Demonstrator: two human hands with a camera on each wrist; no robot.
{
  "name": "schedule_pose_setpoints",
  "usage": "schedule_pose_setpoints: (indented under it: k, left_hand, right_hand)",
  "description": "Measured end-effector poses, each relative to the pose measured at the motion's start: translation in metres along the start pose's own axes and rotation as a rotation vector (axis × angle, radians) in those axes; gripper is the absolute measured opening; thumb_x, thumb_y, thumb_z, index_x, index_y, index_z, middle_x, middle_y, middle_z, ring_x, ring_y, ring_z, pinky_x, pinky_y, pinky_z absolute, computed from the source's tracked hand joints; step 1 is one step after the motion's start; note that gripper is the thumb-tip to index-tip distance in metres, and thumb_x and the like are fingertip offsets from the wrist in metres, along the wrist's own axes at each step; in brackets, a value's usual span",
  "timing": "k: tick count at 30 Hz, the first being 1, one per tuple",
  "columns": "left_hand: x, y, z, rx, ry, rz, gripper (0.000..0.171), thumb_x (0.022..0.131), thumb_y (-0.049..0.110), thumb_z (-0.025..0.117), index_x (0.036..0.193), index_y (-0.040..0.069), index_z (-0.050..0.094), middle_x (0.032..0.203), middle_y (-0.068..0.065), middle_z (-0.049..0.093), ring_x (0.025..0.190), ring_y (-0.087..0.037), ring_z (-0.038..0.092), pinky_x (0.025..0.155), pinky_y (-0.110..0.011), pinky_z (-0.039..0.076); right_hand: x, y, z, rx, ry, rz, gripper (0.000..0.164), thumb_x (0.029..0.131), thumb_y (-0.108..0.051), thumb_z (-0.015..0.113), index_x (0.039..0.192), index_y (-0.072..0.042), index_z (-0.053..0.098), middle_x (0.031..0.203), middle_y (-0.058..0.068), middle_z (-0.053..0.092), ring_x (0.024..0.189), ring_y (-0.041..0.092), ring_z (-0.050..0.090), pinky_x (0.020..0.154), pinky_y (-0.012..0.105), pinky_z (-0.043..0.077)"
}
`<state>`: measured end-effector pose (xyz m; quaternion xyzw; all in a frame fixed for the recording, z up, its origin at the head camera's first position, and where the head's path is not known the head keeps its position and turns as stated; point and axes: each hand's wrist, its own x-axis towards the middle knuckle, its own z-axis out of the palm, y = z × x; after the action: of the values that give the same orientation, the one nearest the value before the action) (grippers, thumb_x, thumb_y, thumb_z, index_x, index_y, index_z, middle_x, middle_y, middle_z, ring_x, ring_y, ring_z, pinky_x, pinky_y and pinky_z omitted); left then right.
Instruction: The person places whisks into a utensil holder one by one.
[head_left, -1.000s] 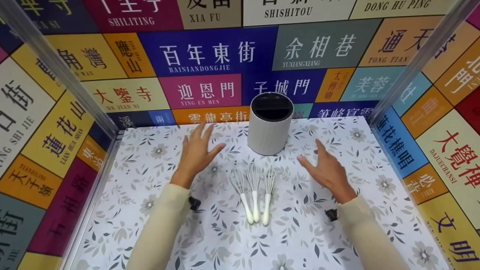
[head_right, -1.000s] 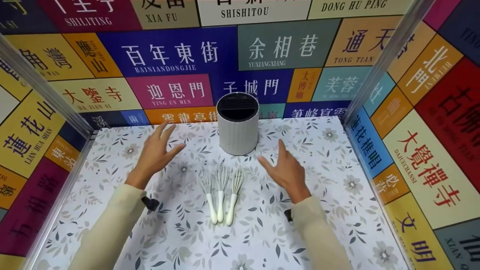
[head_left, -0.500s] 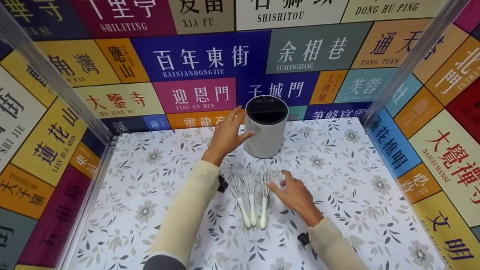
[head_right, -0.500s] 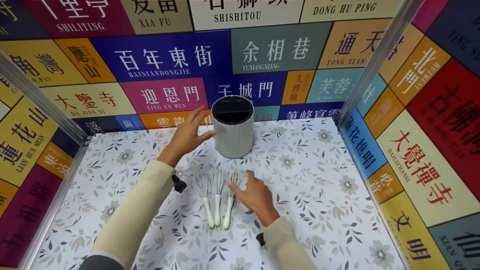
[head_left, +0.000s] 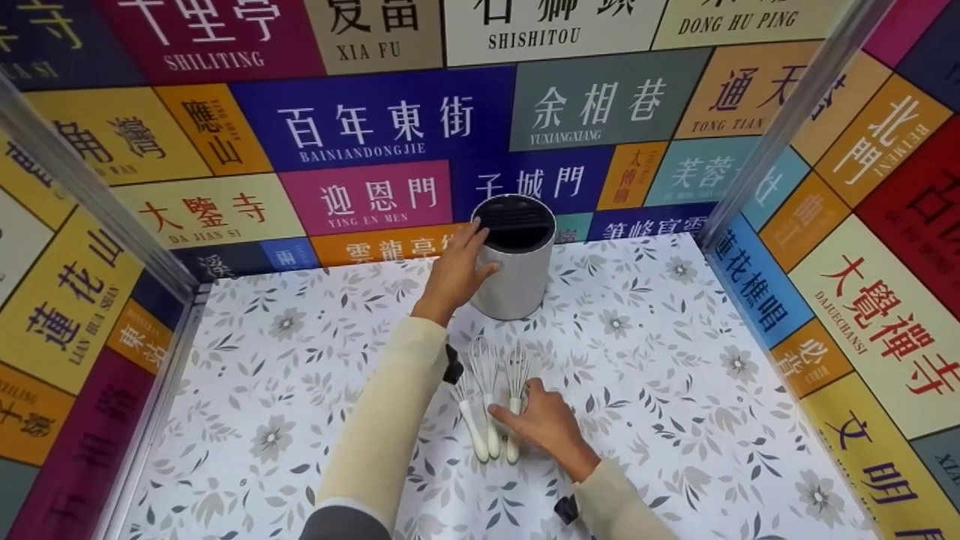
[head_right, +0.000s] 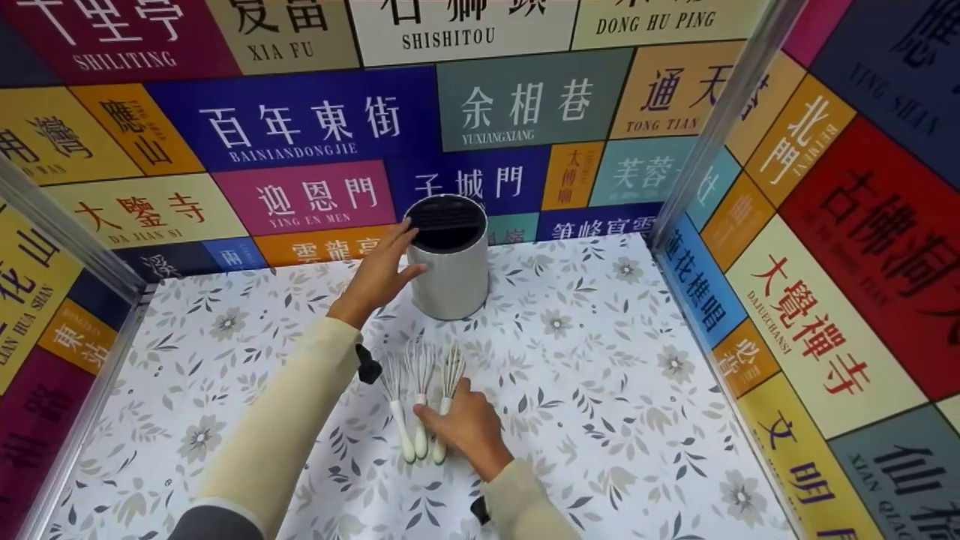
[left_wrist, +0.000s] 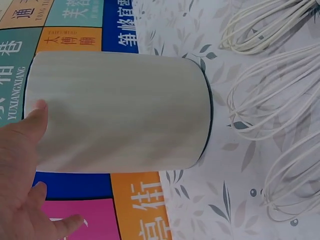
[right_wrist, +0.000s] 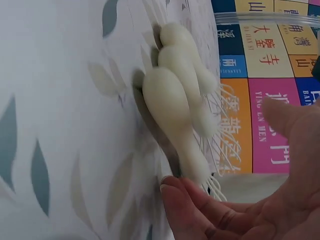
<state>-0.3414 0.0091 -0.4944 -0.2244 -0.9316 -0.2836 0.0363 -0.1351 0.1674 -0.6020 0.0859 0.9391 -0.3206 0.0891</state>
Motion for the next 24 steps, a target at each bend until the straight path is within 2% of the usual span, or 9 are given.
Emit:
schedule_pose_setpoints:
  k: [2,5,8,12,15,19,24]
  left_hand:
    - [0.002,0.000,0.000,-0.021,0.018,-0.001,0.064,0.099,0.034,0.067,0.155,0.014,0.044,0.169,-0.004,0.027,0.158,-0.027,0.021,0.127,-0.044,0.027]
    - [0.004,0.001,0.000,-0.029,0.042,0.002,0.061,0.099,0.031,0.068,0.153,0.011,0.047,0.165,-0.007,0.036,0.157,-0.028,0.025,0.127,-0.042,0.027]
    - [0.007,0.002,-0.001,-0.023,0.055,0.001,0.061,0.100,0.031,0.067,0.152,0.008,0.047,0.160,-0.009,0.041,0.155,-0.028,0.030,0.127,-0.040,0.028]
    - [0.009,0.005,-0.001,-0.036,0.068,-0.018,0.061,0.100,0.033,0.067,0.150,0.004,0.049,0.159,-0.009,0.042,0.151,-0.026,0.037,0.126,-0.038,0.031]
    - [0.009,0.006,0.000,-0.051,0.074,-0.030,0.060,0.099,0.033,0.068,0.149,0.003,0.050,0.161,-0.010,0.041,0.148,-0.027,0.041,0.124,-0.038,0.033]
    - [0.008,0.006,0.002,-0.056,0.067,-0.035,0.060,0.100,0.033,0.067,0.148,0.002,0.049,0.163,-0.010,0.038,0.149,-0.029,0.040,0.124,-0.040,0.033]
    - [0.010,0.005,0.003,-0.078,0.064,-0.031,0.060,0.099,0.033,0.067,0.147,0.002,0.049,0.164,-0.010,0.037,0.149,-0.029,0.040,0.125,-0.041,0.033]
  right_hand:
    - [-0.002,0.000,0.004,0.003,-0.001,0.009,0.092,0.075,-0.070,0.077,0.133,-0.002,0.054,0.105,0.022,0.070,0.088,0.033,0.069,0.077,0.048,0.058]
    - [-0.004,0.001,0.009,0.023,-0.013,0.011,0.081,0.075,-0.057,0.084,0.127,-0.002,0.055,0.094,0.017,0.069,0.078,0.028,0.066,0.068,0.045,0.055]
    - [-0.006,0.001,0.011,0.046,-0.026,-0.004,0.068,0.077,-0.047,0.086,0.119,-0.003,0.055,0.085,0.011,0.065,0.071,0.024,0.062,0.064,0.041,0.051]
    - [-0.008,-0.002,0.013,0.077,-0.022,-0.051,0.055,0.081,-0.037,0.085,0.112,-0.003,0.055,0.084,0.012,0.064,0.072,0.025,0.062,0.065,0.041,0.052]
    - [-0.009,-0.002,0.015,0.089,-0.014,-0.067,0.049,0.083,-0.030,0.083,0.113,-0.003,0.056,0.085,0.012,0.066,0.074,0.024,0.061,0.066,0.041,0.052]
    - [-0.010,0.000,0.016,0.101,-0.021,-0.051,0.042,0.085,-0.024,0.079,0.115,-0.004,0.057,0.079,0.006,0.065,0.069,0.020,0.059,0.065,0.037,0.051]
    - [-0.009,0.005,0.015,0.115,-0.009,-0.067,0.036,0.085,-0.019,0.073,0.114,-0.003,0.057,0.070,0.002,0.060,0.060,0.017,0.054,0.057,0.033,0.046]
